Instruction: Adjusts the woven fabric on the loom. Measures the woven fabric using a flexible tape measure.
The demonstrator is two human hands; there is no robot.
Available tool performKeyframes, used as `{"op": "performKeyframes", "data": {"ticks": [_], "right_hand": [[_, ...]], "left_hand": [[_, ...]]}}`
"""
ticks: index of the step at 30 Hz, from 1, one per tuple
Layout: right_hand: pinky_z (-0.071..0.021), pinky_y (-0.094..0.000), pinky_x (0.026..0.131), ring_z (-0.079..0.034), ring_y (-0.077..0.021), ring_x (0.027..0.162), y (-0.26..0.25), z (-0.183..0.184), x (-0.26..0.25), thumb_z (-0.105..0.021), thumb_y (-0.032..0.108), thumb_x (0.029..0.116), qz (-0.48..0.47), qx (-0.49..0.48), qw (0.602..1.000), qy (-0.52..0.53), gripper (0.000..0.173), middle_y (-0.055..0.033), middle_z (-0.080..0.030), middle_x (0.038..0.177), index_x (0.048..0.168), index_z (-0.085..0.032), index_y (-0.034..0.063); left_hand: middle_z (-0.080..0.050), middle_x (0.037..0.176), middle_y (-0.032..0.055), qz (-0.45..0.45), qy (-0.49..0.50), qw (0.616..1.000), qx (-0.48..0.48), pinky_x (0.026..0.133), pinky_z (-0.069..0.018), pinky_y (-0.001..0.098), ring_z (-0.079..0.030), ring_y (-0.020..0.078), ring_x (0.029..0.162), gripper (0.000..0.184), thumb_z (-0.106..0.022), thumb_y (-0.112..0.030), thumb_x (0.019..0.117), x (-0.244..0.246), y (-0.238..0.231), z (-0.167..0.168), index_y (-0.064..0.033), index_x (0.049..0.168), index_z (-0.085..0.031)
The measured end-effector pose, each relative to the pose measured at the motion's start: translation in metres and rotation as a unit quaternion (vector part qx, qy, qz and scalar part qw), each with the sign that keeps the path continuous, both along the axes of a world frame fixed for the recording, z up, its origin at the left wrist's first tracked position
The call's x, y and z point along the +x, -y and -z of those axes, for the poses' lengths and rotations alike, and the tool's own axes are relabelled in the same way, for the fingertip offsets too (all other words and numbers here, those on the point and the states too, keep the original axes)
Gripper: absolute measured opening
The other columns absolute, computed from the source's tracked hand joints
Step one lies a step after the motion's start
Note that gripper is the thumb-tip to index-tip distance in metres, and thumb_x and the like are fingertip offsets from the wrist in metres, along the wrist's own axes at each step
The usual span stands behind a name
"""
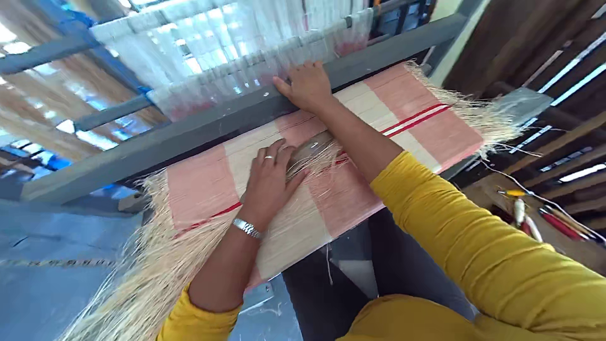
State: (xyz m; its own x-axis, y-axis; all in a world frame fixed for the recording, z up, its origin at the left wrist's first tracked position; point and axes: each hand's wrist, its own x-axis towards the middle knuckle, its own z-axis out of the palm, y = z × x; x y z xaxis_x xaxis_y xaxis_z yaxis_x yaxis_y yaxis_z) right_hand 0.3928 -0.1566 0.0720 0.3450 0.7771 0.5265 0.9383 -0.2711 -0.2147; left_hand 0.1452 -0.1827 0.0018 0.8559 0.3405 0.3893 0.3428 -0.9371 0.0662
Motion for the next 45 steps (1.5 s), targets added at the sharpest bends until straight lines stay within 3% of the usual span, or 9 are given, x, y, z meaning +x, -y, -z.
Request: {"op": "performKeyframes", "data": {"ticks": [3,5,10,21,23,27,32,39,45], "right_hand": [[-0.0425,-0.0511,0.107,-0.064,-0.0276,0.117,-0.001,0.002,0.002,-0.034,0.063,0.1042,-0.003,0.021,1.0,0.01,0.067,-0.0089,-0.074,0.116,0.115,-0.074,0.0108],[-0.0424,-0.0501,0.106,-0.065,-0.0263,0.116,-0.001,0.003,0.002,-0.035,0.06,0.1044,-0.006,0.019,1.0,0.015,0.064,-0.0079,-0.074,0.115,0.114,-0.074,0.0111],[-0.044,-0.0492,0.103,-0.066,-0.0263,0.113,0.001,0.003,0.0,-0.034,0.06,0.1049,-0.004,0.021,0.999,0.028,0.065,-0.0082,-0.074,0.112,0.11,-0.075,0.0098],[-0.0441,-0.0479,0.099,-0.065,-0.0255,0.112,-0.001,0.005,-0.001,-0.032,0.056,0.1065,0.001,0.02,0.999,0.046,0.062,-0.007,-0.074,0.112,0.11,-0.073,0.0105],[-0.044,-0.048,0.098,-0.065,-0.0257,0.111,-0.002,0.004,0.0,-0.03,0.057,0.1066,0.002,0.022,0.999,0.049,0.063,-0.0072,-0.074,0.11,0.108,-0.073,0.0102],[-0.044,-0.0486,0.097,-0.066,-0.0263,0.111,-0.003,0.005,0.001,-0.029,0.056,0.1068,0.003,0.02,0.998,0.056,0.063,-0.0079,-0.074,0.109,0.107,-0.072,0.0097],[-0.0449,-0.0529,0.095,-0.067,-0.0293,0.107,-0.017,0.008,0.01,-0.029,0.056,0.1067,-0.004,0.05,0.996,0.073,0.065,-0.0101,-0.075,0.105,0.103,-0.073,0.0086],[-0.0401,-0.0577,0.104,-0.063,-0.0336,0.119,-0.066,-0.011,0.027,-0.026,0.057,0.1063,-0.009,0.026,0.998,0.049,0.068,-0.0138,-0.073,0.116,0.11,-0.071,0.007],[-0.0358,-0.0641,0.111,-0.057,-0.0414,0.13,-0.008,-0.006,0.004,-0.027,0.055,0.1081,-0.036,-0.026,0.999,0.017,0.069,-0.0224,-0.066,0.13,0.126,-0.066,0.001]], "left_hand": [[-0.063,0.137,0.0085,0.036,-0.016,0.999,0.005,0.112,-0.0384,0.0581,-0.053,0.0315,0.133,0.073,-0.049,-0.07,0.0963,0.001,-0.005,0.005,-0.0174,0.147,-0.052],[-0.063,0.14,0.003,0.068,-0.038,0.997,-0.011,0.114,-0.037,0.0549,-0.052,0.0269,0.136,0.073,-0.048,-0.07,0.0966,0.001,-0.006,0.007,-0.0232,0.152,-0.048],[-0.062,0.142,-0.0015,0.115,-0.059,0.991,-0.04,0.112,-0.041,0.0524,-0.051,0.0248,0.137,0.071,-0.05,-0.072,0.0948,0.001,-0.001,0.01,-0.0294,0.152,-0.05],[-0.064,0.137,-0.0004,0.113,-0.059,0.991,-0.033,0.108,-0.0441,0.0515,-0.054,0.0242,0.133,0.07,-0.049,-0.071,0.0952,-0.002,0.001,0.01,-0.0255,0.149,-0.052],[-0.065,0.136,-0.0002,0.117,-0.056,0.991,-0.026,0.108,-0.0444,0.0515,-0.055,0.0246,0.132,0.081,-0.048,-0.078,0.0907,-0.002,0.001,0.009,-0.0243,0.151,-0.051],[-0.066,0.133,0.0012,0.098,-0.086,0.991,-0.026,0.106,-0.0447,0.0517,-0.054,0.0261,0.131,0.112,-0.056,-0.095,0.0679,0.0,0.011,0.005,-0.0243,0.154,-0.047],[-0.065,0.134,-0.0006,0.104,-0.058,0.993,-0.021,0.106,-0.0442,0.0491,-0.052,0.0253,0.132,0.082,-0.061,-0.074,0.0863,0.0,0.009,0.003,-0.0224,0.149,-0.051],[-0.062,0.139,0.0035,0.113,-0.031,0.993,0.001,0.106,-0.0468,0.0467,-0.054,0.0242,0.132,0.064,-0.061,-0.056,0.095,0.0,0.003,0.0,-0.0187,0.147,-0.055],[-0.06,0.133,0.0094,0.118,-0.027,0.993,0.001,0.098,-0.0494,0.0452,-0.057,0.0285,0.121,0.063,-0.063,-0.052,0.0975,-0.002,0.003,-0.003,-0.0172,0.149,-0.053]]}}
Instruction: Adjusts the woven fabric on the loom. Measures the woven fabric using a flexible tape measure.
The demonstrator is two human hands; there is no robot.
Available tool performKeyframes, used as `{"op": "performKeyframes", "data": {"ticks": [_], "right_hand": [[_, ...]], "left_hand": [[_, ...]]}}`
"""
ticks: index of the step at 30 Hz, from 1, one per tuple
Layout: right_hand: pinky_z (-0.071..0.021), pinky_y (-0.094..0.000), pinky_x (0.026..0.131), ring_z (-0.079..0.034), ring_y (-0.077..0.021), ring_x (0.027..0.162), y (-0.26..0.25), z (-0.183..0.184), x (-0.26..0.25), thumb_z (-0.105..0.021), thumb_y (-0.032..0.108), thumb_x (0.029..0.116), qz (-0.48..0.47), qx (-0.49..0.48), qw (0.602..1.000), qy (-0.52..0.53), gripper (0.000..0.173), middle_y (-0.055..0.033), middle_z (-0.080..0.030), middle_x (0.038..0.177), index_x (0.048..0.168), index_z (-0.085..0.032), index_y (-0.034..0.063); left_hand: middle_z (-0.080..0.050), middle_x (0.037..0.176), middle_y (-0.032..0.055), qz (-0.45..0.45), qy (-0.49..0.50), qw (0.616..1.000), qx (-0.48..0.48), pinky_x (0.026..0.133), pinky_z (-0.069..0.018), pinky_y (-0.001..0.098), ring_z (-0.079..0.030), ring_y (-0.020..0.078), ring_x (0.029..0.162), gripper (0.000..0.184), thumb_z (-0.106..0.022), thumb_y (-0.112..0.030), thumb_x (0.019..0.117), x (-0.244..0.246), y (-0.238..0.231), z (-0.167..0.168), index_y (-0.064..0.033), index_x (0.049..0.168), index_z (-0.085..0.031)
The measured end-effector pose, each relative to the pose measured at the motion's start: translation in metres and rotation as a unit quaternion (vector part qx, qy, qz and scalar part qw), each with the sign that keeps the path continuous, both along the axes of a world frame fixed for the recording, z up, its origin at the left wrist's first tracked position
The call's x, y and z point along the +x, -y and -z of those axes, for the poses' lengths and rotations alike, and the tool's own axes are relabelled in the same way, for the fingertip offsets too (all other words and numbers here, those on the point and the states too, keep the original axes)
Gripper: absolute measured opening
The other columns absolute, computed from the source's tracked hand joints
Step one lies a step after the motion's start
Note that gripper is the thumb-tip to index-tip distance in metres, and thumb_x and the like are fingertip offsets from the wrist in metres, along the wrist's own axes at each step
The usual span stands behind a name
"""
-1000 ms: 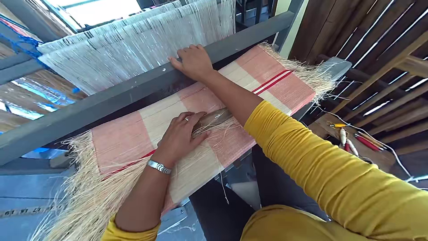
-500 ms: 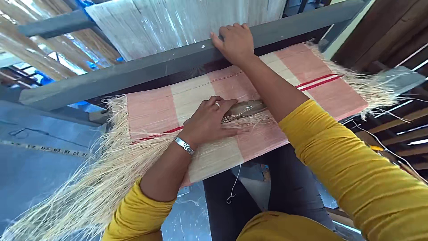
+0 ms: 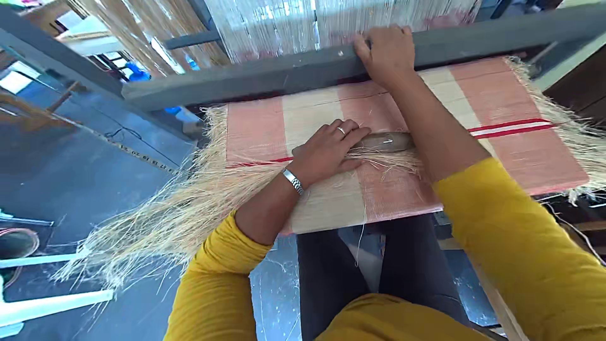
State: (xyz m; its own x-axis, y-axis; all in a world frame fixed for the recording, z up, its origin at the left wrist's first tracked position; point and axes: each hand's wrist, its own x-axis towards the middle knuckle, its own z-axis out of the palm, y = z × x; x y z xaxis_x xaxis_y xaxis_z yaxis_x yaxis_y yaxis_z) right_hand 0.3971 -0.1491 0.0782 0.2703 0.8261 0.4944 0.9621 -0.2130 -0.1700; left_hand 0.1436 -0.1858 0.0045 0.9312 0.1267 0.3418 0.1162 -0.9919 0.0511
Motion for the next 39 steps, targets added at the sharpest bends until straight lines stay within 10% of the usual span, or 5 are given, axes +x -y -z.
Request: {"op": "performKeyframes", "data": {"ticks": [16,23,25,32,39], "right_hand": [[-0.0526,-0.0376,0.102,-0.065,-0.0171,0.115,0.088,0.007,0.021,-0.043,0.036,0.1101,-0.227,0.191,0.915,-0.272,0.044,-0.0124,-0.069,0.121,0.127,-0.063,0.0012],[-0.0506,-0.049,0.097,-0.066,-0.0253,0.103,0.106,0.082,0.037,-0.045,0.036,0.1083,-0.115,0.227,0.956,-0.149,0.041,-0.0129,-0.069,0.109,0.119,-0.067,0.0032],[-0.0485,-0.0523,0.1,-0.065,-0.0284,0.106,0.111,0.076,0.03,-0.043,0.038,0.1093,-0.126,0.2,0.961,-0.141,0.044,-0.0151,-0.069,0.111,0.122,-0.065,0.002],[-0.0441,-0.0607,0.103,-0.063,-0.039,0.113,0.12,0.06,0.011,-0.041,0.042,0.1091,-0.164,0.132,0.969,-0.127,0.051,-0.0238,-0.066,0.117,0.125,-0.063,-0.0008],[-0.0445,-0.0592,0.098,-0.063,-0.0398,0.107,0.12,0.055,0.0,-0.044,0.039,0.1094,-0.193,0.152,0.962,-0.123,0.049,-0.0242,-0.067,0.111,0.123,-0.064,-0.0026]], "left_hand": [[-0.056,0.138,0.0266,-0.285,0.048,0.956,-0.056,0.098,-0.0382,0.0792,-0.049,0.0549,0.128,0.053,-0.065,-0.046,0.0989,-0.068,-0.097,-0.024,-0.0281,0.148,-0.056],[-0.059,0.135,0.0265,-0.335,0.062,0.939,-0.043,0.11,-0.0369,0.0673,-0.051,0.0481,0.129,0.057,-0.065,-0.048,0.0978,-0.055,-0.077,-0.03,-0.01,0.14,-0.063],[-0.035,0.162,0.0201,-0.416,-0.194,0.881,-0.115,0.124,-0.024,0.0555,-0.03,0.0393,0.152,0.068,-0.051,-0.049,0.1059,-0.042,-0.038,-0.091,-0.0074,0.158,-0.037],[-0.057,0.143,0.0212,-0.336,0.087,0.935,-0.071,0.114,-0.0402,0.0577,-0.052,0.0378,0.136,0.073,-0.064,-0.058,0.0957,-0.112,-0.05,-0.072,-0.0055,0.146,-0.055],[-0.041,0.146,0.0384,-0.609,0.427,0.669,-0.011,0.115,-0.0371,0.0441,-0.043,0.0439,0.138,0.075,-0.067,-0.03,0.0937,-0.268,-0.108,-0.102,0.0148,0.146,-0.037]]}}
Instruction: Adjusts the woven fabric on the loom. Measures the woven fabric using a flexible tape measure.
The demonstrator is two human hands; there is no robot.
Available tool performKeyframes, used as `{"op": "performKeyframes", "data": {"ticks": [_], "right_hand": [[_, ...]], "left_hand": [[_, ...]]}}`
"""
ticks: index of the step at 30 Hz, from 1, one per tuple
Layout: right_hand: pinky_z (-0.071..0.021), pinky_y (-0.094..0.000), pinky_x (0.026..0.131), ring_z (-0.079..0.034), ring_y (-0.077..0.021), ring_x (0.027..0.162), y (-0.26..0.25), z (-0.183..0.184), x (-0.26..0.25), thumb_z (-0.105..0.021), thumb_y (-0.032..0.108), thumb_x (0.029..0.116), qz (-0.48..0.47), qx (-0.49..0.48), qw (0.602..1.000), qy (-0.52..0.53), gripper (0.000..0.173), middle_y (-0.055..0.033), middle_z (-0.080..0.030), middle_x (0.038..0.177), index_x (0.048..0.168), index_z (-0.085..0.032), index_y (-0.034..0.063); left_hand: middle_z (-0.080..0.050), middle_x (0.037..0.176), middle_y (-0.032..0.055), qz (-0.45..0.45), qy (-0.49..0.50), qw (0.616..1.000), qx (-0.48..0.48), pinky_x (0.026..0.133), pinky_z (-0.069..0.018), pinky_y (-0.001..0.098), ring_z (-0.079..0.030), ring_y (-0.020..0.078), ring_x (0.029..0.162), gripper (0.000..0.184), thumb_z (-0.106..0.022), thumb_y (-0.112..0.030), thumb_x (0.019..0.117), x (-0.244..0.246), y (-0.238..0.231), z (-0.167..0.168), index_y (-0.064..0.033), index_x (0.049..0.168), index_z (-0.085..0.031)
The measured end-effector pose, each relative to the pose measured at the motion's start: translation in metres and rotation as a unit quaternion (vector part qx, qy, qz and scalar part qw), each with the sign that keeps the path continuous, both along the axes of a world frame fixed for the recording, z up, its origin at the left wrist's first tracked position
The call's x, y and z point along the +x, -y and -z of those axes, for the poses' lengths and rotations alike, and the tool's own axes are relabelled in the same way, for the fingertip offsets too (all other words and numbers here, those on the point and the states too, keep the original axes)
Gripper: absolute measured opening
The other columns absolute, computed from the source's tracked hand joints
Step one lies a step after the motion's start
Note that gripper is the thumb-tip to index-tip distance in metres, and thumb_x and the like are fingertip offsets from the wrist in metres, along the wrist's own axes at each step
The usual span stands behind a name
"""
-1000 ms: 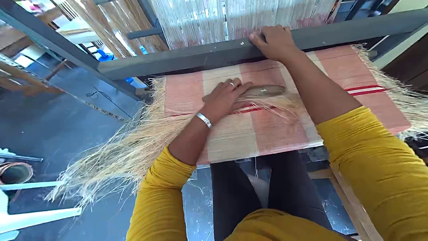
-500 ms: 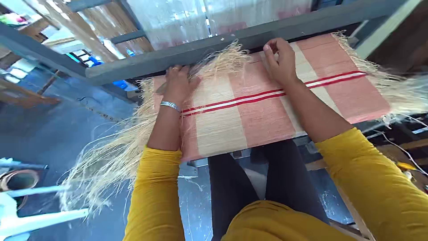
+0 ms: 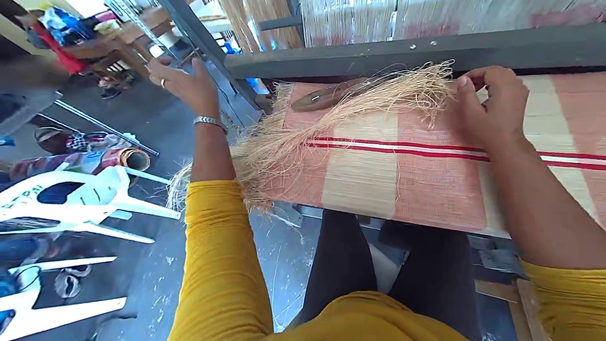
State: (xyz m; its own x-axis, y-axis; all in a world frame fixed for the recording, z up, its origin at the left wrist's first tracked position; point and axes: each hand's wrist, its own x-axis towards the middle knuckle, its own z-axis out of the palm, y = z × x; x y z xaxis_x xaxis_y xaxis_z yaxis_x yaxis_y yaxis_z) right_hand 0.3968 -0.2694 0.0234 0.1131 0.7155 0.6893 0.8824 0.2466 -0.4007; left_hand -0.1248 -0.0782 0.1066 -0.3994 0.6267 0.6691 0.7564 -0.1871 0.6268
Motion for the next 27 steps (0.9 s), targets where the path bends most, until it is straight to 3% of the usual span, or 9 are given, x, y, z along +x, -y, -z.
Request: {"op": "performKeyframes", "data": {"ticks": [2,5,8,10,12,15,19,22,27], "right_hand": [[-0.0446,-0.059,0.098,-0.063,-0.0398,0.106,0.001,-0.001,0.001,-0.043,0.04,0.1095,0.005,0.005,1.0,0.0,0.049,-0.0241,-0.067,0.11,0.122,-0.064,-0.0028],[-0.0441,-0.0592,0.097,-0.063,-0.0402,0.105,0.002,0.001,0.006,-0.043,0.038,0.1098,0.012,0.01,1.0,-0.004,0.049,-0.0246,-0.067,0.109,0.12,-0.065,-0.004],[-0.0451,-0.0614,0.097,-0.064,-0.0409,0.107,0.002,0.002,0.007,-0.043,0.038,0.109,0.034,0.0,0.999,-0.024,0.048,-0.0249,-0.068,0.11,0.119,-0.065,-0.0042],[-0.0467,-0.0616,0.098,-0.066,-0.038,0.107,0.001,0.004,0.013,-0.044,0.038,0.1087,0.052,0.007,0.998,-0.044,0.046,-0.0221,-0.069,0.111,0.12,-0.066,-0.0015],[-0.0489,-0.0596,0.094,-0.066,-0.0345,0.103,-0.002,0.007,0.018,-0.047,0.038,0.1082,0.062,0.043,0.996,-0.054,0.043,-0.0187,-0.068,0.112,0.122,-0.065,0.0015],[-0.0484,-0.0575,0.094,-0.064,-0.0346,0.106,-0.001,0.006,0.018,-0.05,0.037,0.1069,0.08,0.111,0.989,-0.063,0.044,-0.0197,-0.065,0.121,0.131,-0.062,0.002],[-0.0571,-0.043,0.086,-0.066,-0.0271,0.099,0.019,-0.013,-0.031,-0.053,0.026,0.1065,0.024,0.192,0.977,-0.089,0.035,-0.0198,-0.065,0.115,0.124,-0.063,-0.0028],[-0.0596,-0.0384,0.083,-0.067,-0.0207,0.094,0.058,-0.016,-0.114,-0.06,0.018,0.1019,-0.13,0.138,0.976,-0.111,0.028,-0.0148,-0.067,0.109,0.122,-0.063,-0.0019],[-0.0601,-0.0389,0.086,-0.068,-0.022,0.105,0.118,-0.02,-0.232,-0.079,0.037,0.0915,-0.383,-0.06,0.909,-0.151,0.09,-0.0176,-0.054,0.146,0.161,-0.028,0.0098]], "left_hand": [[-0.035,0.152,0.037,-0.033,0.052,0.993,-0.103,0.115,-0.0386,0.0485,-0.039,0.0455,0.142,0.085,-0.073,-0.027,0.0883,-0.022,-0.016,0.011,0.0061,0.154,-0.031],[-0.058,0.135,0.0318,0.039,0.029,0.956,-0.29,0.103,-0.043,0.0634,-0.056,0.0455,0.124,0.051,-0.064,-0.033,0.1007,-0.046,-0.028,0.043,0.0018,0.138,-0.058],[-0.062,0.094,0.0073,0.074,0.093,0.92,-0.373,0.062,-0.0458,0.0328,-0.053,0.0132,0.069,0.046,-0.039,-0.045,0.109,-0.07,-0.02,0.055,-0.0102,0.128,-0.063],[-0.068,0.104,0.0073,0.076,0.179,0.948,-0.253,0.069,-0.0537,0.032,-0.064,0.0119,0.077,0.043,-0.039,-0.04,0.1071,-0.095,-0.024,0.04,-0.0117,0.133,-0.059],[-0.065,0.129,0.0145,0.064,0.149,0.986,-0.04,0.095,-0.0539,0.0378,-0.066,0.016,0.108,0.047,-0.037,-0.027,0.1087,-0.099,-0.005,-0.004,-0.0007,0.146,-0.05],[-0.06,0.132,0.0212,0.171,0.033,0.955,0.24,0.106,-0.0481,0.0364,-0.061,0.0214,0.12,0.042,-0.033,-0.018,0.1115,-0.087,0.044,-0.072,0.0125,0.137,-0.048],[-0.063,0.126,0.0146,0.221,-0.042,0.951,0.211,0.105,-0.0452,0.0374,-0.059,0.0158,0.117,0.038,-0.042,-0.019,0.109,-0.039,0.158,-0.066,0.0097,0.129,-0.056],[-0.062,0.105,-0.0011,0.348,-0.11,0.904,0.225,0.089,-0.0513,0.0272,-0.06,0.0042,0.097,0.033,-0.043,-0.03,0.1108,0.029,0.248,-0.054,-0.0027,0.116,-0.06],[-0.067,0.102,0.0018,0.524,-0.032,0.818,0.234,0.075,-0.0622,0.0377,-0.069,0.0192,0.092,0.024,-0.048,-0.027,0.1072,0.085,0.32,-0.032,-0.0104,0.102,-0.064]]}}
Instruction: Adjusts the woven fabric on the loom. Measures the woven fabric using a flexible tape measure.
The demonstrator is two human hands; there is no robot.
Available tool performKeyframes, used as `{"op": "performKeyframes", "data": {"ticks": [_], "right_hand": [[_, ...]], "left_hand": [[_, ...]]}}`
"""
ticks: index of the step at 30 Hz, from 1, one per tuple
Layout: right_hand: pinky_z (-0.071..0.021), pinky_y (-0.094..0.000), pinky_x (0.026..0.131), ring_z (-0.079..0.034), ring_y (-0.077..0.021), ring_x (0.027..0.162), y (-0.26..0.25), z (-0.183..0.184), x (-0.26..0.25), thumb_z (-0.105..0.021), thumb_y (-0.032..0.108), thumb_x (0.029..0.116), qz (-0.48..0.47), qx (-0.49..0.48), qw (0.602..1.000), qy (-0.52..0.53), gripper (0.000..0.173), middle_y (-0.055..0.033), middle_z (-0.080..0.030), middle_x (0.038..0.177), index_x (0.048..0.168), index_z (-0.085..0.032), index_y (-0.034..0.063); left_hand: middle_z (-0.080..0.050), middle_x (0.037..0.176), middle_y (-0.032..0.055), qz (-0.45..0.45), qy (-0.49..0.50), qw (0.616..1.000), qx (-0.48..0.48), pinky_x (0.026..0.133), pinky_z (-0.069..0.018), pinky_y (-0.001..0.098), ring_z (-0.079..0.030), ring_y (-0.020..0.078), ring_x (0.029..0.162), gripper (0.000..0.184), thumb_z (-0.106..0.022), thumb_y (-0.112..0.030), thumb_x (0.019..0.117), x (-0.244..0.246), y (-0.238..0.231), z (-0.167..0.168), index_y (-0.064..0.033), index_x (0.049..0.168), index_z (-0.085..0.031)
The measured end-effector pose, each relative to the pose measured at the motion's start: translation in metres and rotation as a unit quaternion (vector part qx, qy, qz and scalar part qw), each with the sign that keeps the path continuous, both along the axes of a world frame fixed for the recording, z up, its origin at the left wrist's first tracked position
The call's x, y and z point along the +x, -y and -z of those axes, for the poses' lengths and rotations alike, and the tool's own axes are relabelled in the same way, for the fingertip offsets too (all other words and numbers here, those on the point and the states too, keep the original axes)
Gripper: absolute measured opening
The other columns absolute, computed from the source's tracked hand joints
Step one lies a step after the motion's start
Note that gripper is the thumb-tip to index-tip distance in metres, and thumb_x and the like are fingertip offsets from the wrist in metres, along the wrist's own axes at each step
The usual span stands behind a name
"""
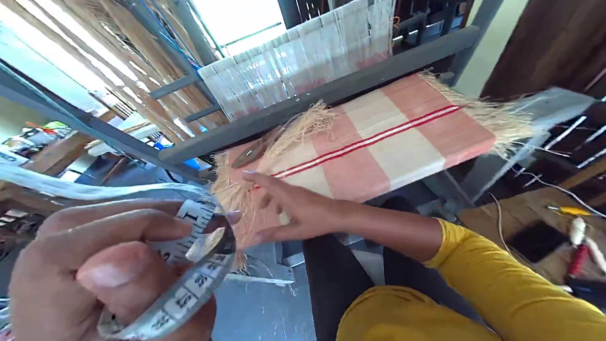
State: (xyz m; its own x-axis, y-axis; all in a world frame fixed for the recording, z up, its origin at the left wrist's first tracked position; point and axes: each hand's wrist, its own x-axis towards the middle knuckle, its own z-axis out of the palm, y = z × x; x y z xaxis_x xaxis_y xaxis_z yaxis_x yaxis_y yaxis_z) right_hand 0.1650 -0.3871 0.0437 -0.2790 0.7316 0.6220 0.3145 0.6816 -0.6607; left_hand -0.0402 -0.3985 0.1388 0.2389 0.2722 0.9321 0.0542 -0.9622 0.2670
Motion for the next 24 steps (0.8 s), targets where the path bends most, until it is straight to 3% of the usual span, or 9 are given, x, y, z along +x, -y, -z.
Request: {"op": "performKeyframes", "data": {"ticks": [3,7,10,14,16,17,18,20,24], "right_hand": [[-0.0529,-0.0426,0.104,-0.06,-0.0294,0.126,0.026,-0.011,-0.034,-0.083,0.024,0.0868,-0.102,-0.036,0.992,-0.069,0.099,-0.0245,-0.045,0.154,0.162,-0.023,0.0025],[-0.0545,-0.0291,0.094,-0.066,-0.0135,0.106,0.073,-0.004,-0.05,-0.053,0.011,0.1052,-0.272,-0.114,0.944,-0.144,0.042,-0.0186,-0.066,0.12,0.141,-0.047,-0.0109],[-0.0625,-0.043,0.079,-0.072,-0.0207,0.105,0.096,0.036,-0.044,-0.024,0.049,0.1098,-0.356,-0.255,0.881,-0.18,0.067,-0.0132,-0.066,0.132,0.136,-0.057,-0.0027],[-0.0619,-0.0416,0.061,-0.074,-0.0206,0.075,0.125,0.069,0.023,-0.006,0.089,0.0886,-0.325,-0.409,0.831,-0.192,0.106,-0.0085,-0.077,0.1,0.127,-0.066,0.0104],[-0.054,-0.0287,0.044,-0.066,-0.0097,0.053,0.138,0.09,0.067,-0.012,0.093,0.0849,-0.292,-0.403,0.839,-0.221,0.101,-0.0007,-0.073,0.076,0.116,-0.072,0.0174],[-0.0519,-0.0239,0.042,-0.062,-0.0056,0.05,0.144,0.103,0.091,-0.022,0.085,0.093,-0.289,-0.378,0.848,-0.234,0.086,0.0026,-0.07,0.07,0.115,-0.071,0.0173],[-0.0513,-0.0209,0.043,-0.061,-0.0036,0.049,0.152,0.113,0.115,-0.035,0.068,0.1028,-0.273,-0.356,0.86,-0.241,0.065,0.0035,-0.068,0.069,0.113,-0.071,0.015],[-0.0518,-0.0197,0.049,-0.061,-0.0031,0.054,0.172,0.114,0.157,-0.052,0.039,0.1059,-0.189,-0.357,0.89,-0.212,0.033,0.0029,-0.069,0.074,0.108,-0.07,0.0119],[-0.0555,-0.0202,0.057,-0.065,-0.0041,0.062,0.211,0.099,0.219,-0.06,0.026,0.1024,-0.055,-0.375,0.916,-0.131,0.02,0.0035,-0.069,0.076,0.106,-0.07,0.0092]], "left_hand": [[-0.066,0.104,0.0026,0.065,0.061,0.996,-0.01,0.084,-0.0599,0.0384,-0.068,0.0206,0.099,0.022,-0.045,-0.024,0.1073,0.009,0.02,0.01,-0.0098,0.1,-0.061],[-0.064,0.093,-0.0051,0.127,0.09,0.988,-0.017,0.085,-0.0561,0.0342,-0.065,0.0137,0.091,0.027,-0.047,-0.03,0.1078,0.019,0.036,0.015,-0.0181,0.088,-0.061],[-0.064,0.09,-0.0048,0.123,0.098,0.987,-0.035,0.084,-0.0572,0.0341,-0.065,0.0136,0.088,0.029,-0.05,-0.035,0.1073,0.019,0.038,0.024,-0.0183,0.09,-0.064],[-0.068,0.099,-0.0044,0.076,0.077,0.994,-0.033,0.086,-0.0591,0.0352,-0.068,0.0144,0.095,0.028,-0.048,-0.033,0.1088,0.003,0.016,0.042,-0.0166,0.1,-0.069],[-0.069,0.098,-0.007,0.072,0.066,0.994,-0.056,0.087,-0.0578,0.0315,-0.068,0.011,0.095,0.03,-0.044,-0.032,0.1101,-0.012,0.0,0.053,-0.0178,0.1,-0.069],[-0.07,0.097,-0.0093,0.082,0.059,0.992,-0.079,0.087,-0.0579,0.0294,-0.068,0.0087,0.094,0.032,-0.043,-0.033,0.1108,-0.019,-0.005,0.058,-0.02,0.101,-0.069],[-0.07,0.096,-0.0107,0.099,0.052,0.987,-0.112,0.086,-0.0586,0.0279,-0.069,0.0071,0.092,0.033,-0.04,-0.034,0.1114,-0.025,-0.008,0.062,-0.0214,0.102,-0.069],[-0.072,0.092,-0.0093,0.126,0.048,0.971,-0.198,0.077,-0.0605,0.0255,-0.07,0.0069,0.083,0.036,-0.037,-0.035,0.1122,-0.038,-0.011,0.067,-0.0209,0.103,-0.069],[-0.068,0.106,-0.0025,0.101,-0.004,0.961,-0.257,0.071,-0.0574,0.024,-0.068,0.0104,0.084,0.023,-0.039,-0.021,0.1115,-0.068,-0.028,0.081,-0.0113,0.124,-0.055]]}}
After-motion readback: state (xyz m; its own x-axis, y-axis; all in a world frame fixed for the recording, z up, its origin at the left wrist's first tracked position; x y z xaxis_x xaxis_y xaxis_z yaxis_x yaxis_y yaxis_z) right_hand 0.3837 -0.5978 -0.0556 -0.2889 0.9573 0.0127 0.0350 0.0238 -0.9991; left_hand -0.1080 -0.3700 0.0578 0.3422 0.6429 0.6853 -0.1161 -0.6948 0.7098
